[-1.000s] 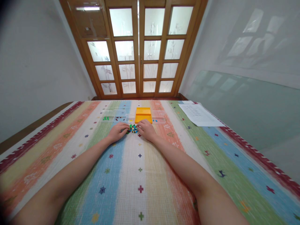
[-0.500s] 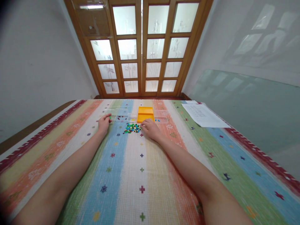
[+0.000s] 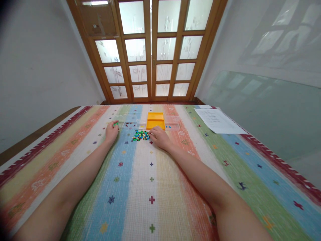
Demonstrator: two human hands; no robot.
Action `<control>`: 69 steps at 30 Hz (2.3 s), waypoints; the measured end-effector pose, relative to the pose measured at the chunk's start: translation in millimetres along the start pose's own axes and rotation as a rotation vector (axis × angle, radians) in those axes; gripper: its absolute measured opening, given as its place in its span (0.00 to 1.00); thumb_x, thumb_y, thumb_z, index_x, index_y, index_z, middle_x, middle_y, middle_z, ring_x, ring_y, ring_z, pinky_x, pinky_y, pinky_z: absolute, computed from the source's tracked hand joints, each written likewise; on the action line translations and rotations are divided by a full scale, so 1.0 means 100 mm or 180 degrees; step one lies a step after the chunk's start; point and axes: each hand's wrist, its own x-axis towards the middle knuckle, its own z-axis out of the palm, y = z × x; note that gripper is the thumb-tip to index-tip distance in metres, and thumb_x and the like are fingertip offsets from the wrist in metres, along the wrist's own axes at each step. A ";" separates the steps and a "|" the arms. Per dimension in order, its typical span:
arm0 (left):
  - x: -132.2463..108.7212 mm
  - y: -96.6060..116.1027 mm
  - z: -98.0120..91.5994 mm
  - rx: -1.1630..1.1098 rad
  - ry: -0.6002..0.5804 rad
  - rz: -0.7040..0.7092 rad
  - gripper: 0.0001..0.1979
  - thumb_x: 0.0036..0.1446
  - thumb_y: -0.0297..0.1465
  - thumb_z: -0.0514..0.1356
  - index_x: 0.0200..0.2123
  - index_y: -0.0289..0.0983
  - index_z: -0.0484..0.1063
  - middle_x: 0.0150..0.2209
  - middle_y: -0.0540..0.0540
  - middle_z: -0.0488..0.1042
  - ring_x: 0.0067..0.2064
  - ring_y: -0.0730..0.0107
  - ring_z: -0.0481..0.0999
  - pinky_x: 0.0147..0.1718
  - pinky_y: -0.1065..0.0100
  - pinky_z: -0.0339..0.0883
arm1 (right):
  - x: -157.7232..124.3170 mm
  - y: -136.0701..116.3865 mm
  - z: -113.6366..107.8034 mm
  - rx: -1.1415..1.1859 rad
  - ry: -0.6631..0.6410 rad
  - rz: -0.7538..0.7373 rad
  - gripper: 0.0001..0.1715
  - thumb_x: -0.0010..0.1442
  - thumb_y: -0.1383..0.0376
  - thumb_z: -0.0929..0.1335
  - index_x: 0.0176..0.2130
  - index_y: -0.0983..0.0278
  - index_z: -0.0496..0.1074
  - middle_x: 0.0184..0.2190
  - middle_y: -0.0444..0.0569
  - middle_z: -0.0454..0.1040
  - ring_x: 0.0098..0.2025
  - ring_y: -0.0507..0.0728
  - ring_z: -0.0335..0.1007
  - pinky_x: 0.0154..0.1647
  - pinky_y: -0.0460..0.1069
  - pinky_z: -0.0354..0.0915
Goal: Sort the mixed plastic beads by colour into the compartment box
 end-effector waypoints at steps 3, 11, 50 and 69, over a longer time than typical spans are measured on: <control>-0.12 0.15 0.04 0.0389 -0.0709 0.0651 0.13 0.58 0.29 0.56 0.40 0.38 0.80 0.41 0.44 0.78 0.39 0.62 0.75 0.46 0.61 0.68 | 0.00 -0.02 0.01 -0.0041 -0.0056 -0.0051 0.08 0.70 0.65 0.66 0.40 0.61 0.76 0.38 0.52 0.76 0.44 0.60 0.68 0.47 0.54 0.63; -0.37 0.49 0.06 0.0640 -0.2246 0.1767 0.10 0.53 0.27 0.60 0.39 0.38 0.79 0.35 0.48 0.72 0.35 0.68 0.70 0.39 0.66 0.65 | 0.01 -0.04 0.00 -0.0124 -0.0123 -0.0114 0.08 0.70 0.65 0.66 0.39 0.61 0.75 0.37 0.51 0.76 0.43 0.60 0.67 0.46 0.54 0.62; -0.13 0.17 0.16 -0.0665 -0.0796 0.0170 0.11 0.62 0.34 0.53 0.43 0.39 0.72 0.32 0.49 0.70 0.28 0.71 0.66 0.29 0.69 0.61 | 0.00 0.00 0.01 -0.0212 -0.0239 -0.0067 0.10 0.71 0.64 0.66 0.39 0.61 0.76 0.35 0.51 0.75 0.42 0.59 0.66 0.45 0.53 0.61; -0.09 0.06 0.22 -0.0960 -0.0828 -0.0127 0.18 0.61 0.33 0.57 0.52 0.37 0.76 0.46 0.42 0.78 0.27 0.75 0.69 0.27 0.70 0.64 | 0.00 0.03 -0.01 -0.0363 -0.0020 0.0154 0.09 0.69 0.66 0.66 0.39 0.61 0.77 0.37 0.51 0.77 0.43 0.60 0.69 0.46 0.54 0.63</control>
